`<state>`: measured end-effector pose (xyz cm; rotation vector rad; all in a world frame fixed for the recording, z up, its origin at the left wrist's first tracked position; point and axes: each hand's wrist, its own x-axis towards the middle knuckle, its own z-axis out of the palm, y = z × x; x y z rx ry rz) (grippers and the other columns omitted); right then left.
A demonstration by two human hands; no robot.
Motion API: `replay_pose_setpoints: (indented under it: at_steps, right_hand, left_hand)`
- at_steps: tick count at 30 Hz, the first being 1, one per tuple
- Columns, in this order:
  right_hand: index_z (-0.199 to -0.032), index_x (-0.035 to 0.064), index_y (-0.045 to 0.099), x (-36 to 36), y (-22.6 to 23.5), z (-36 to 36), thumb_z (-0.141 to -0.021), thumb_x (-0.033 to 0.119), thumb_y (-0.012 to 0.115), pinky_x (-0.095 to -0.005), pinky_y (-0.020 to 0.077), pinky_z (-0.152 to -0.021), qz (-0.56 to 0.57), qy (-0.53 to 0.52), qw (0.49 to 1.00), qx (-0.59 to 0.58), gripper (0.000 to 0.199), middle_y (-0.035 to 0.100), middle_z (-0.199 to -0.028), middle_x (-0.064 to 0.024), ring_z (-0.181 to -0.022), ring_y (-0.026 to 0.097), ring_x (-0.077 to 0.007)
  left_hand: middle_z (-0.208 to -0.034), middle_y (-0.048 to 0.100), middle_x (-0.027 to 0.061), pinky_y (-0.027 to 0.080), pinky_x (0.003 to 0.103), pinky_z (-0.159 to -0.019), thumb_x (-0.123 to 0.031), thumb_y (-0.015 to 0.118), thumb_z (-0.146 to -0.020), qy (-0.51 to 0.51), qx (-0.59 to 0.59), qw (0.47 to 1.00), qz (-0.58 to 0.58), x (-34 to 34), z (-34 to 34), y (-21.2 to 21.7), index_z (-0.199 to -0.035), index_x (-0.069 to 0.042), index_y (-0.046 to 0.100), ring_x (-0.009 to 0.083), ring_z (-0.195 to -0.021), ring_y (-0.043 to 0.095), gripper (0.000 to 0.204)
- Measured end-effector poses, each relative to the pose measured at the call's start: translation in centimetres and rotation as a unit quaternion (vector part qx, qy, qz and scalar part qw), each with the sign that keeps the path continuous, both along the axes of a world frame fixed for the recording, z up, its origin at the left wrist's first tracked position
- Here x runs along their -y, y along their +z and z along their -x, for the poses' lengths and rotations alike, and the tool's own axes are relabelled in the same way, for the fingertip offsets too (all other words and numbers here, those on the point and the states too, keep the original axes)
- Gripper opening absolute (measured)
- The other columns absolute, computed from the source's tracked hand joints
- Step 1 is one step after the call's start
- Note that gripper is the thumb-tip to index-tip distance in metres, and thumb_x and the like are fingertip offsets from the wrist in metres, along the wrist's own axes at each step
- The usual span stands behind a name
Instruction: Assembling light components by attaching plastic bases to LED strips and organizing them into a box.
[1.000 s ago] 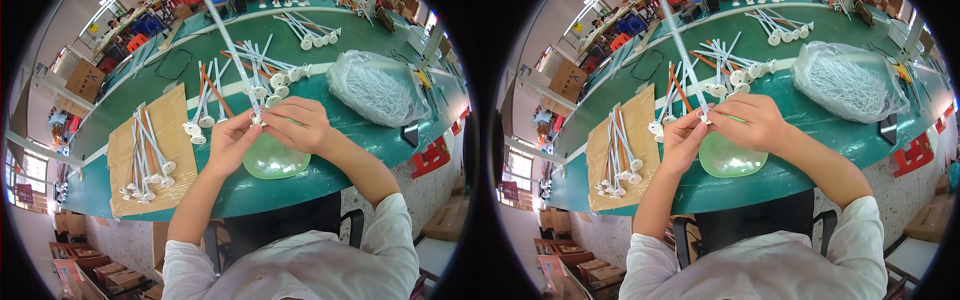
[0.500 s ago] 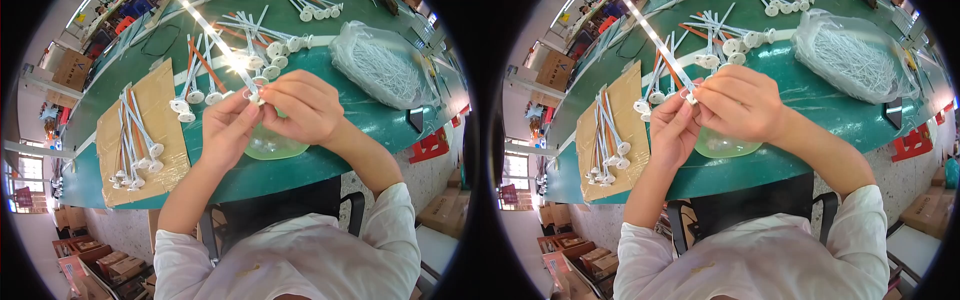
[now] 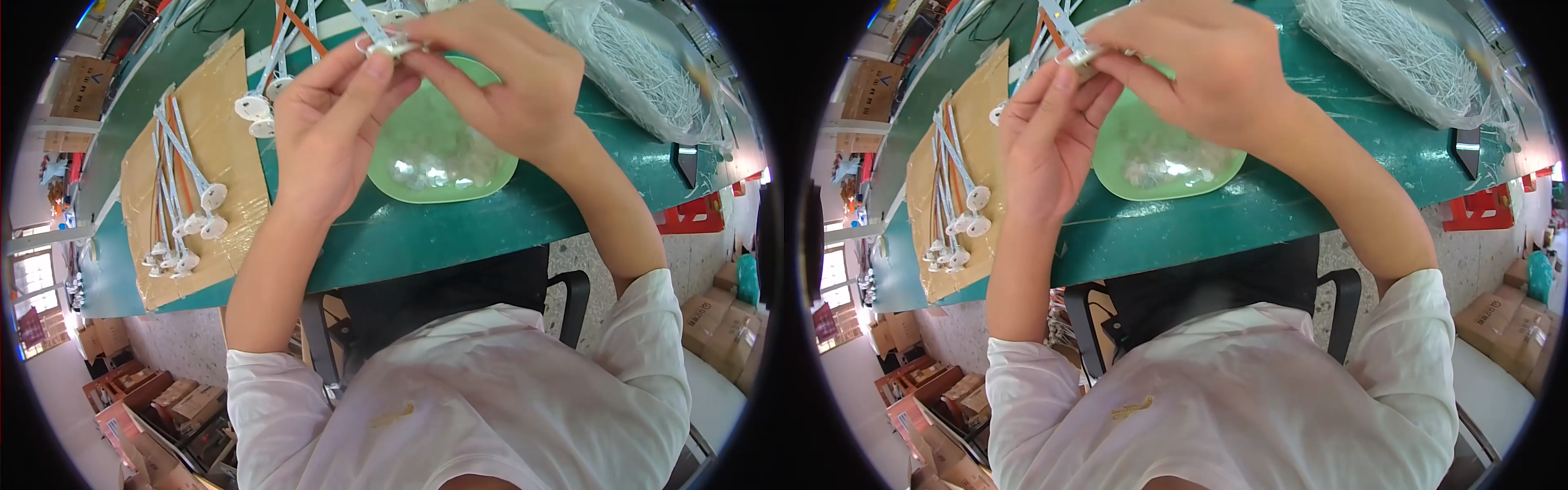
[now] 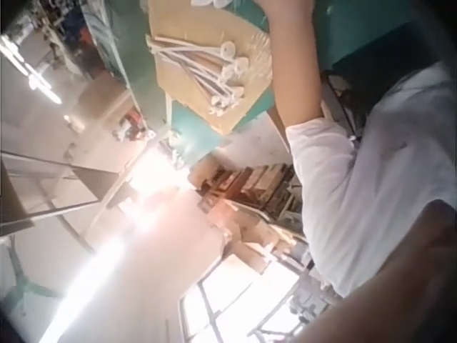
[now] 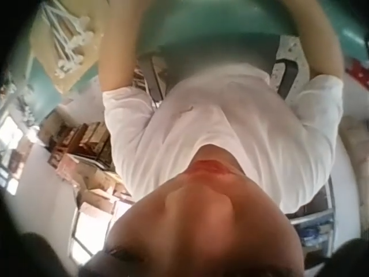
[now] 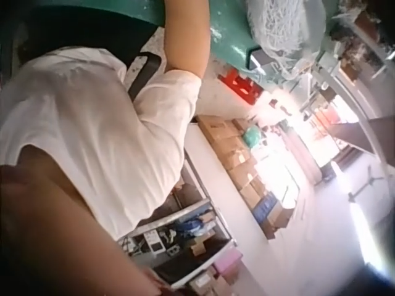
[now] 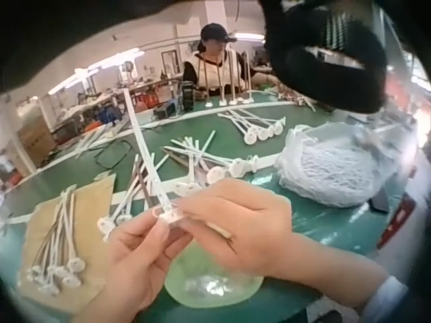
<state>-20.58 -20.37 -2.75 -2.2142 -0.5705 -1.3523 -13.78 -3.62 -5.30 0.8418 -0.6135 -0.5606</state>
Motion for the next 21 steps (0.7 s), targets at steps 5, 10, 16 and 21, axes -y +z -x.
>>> replay_pose_setpoints:
  at_steps: [5,10,16,21]
  right_hand:
    - [-0.094,-0.0012,0.068,2.2,-0.4,0.3,-0.085,0.001,0.070,-0.0261,0.0531,-0.068,-0.099,-0.012,0.975,-0.198,0.010,0.070,-0.081,-0.0043,-0.074,0.067,-0.0118]
    - [-0.087,-0.0023,0.066,2.9,-2.9,0.2,-0.074,-0.004,0.065,-0.0387,0.0521,-0.071,0.101,-0.016,0.932,-0.348,0.013,0.066,-0.081,-0.0151,-0.075,0.065,-0.0327]
    - [-0.086,-0.0025,0.065,3.1,-1.7,1.4,-0.070,-0.005,0.063,-0.0395,0.0510,-0.072,0.175,0.015,0.911,-0.373,0.016,0.065,-0.084,-0.0173,-0.079,0.063,-0.0356]
    - [-0.084,-0.0027,0.064,3.2,-0.6,1.1,-0.068,-0.005,0.065,-0.0385,0.0507,-0.069,0.162,0.015,0.895,-0.415,0.016,0.064,-0.079,-0.0164,-0.075,0.062,-0.0350]
  left_hand:
    - [-0.107,0.068,0.0146,0.052,0.029,-0.084,-0.002,0.060,-0.093,0.132,-0.015,0.990,-0.038,0.6,0.7,1.8,-0.127,-0.003,0.057,0.0220,-0.092,0.068,0.034]
    - [-0.119,0.064,0.0206,0.052,0.032,-0.089,-0.017,0.047,-0.103,0.084,0.153,0.979,-0.103,-0.6,-1.6,-0.4,-0.128,0.003,0.056,0.0262,-0.103,0.067,0.033]
    - [-0.112,0.068,0.0199,0.052,0.029,-0.084,-0.019,0.049,-0.103,0.080,0.178,0.969,-0.150,-0.3,-0.7,-0.6,-0.125,0.003,0.060,0.0237,-0.095,0.069,0.033]
    - [-0.111,0.069,0.0176,0.052,0.027,-0.081,-0.020,0.050,-0.103,0.077,0.185,0.965,-0.171,-0.1,-0.8,-1.0,-0.124,0.003,0.061,0.0225,-0.093,0.069,0.033]
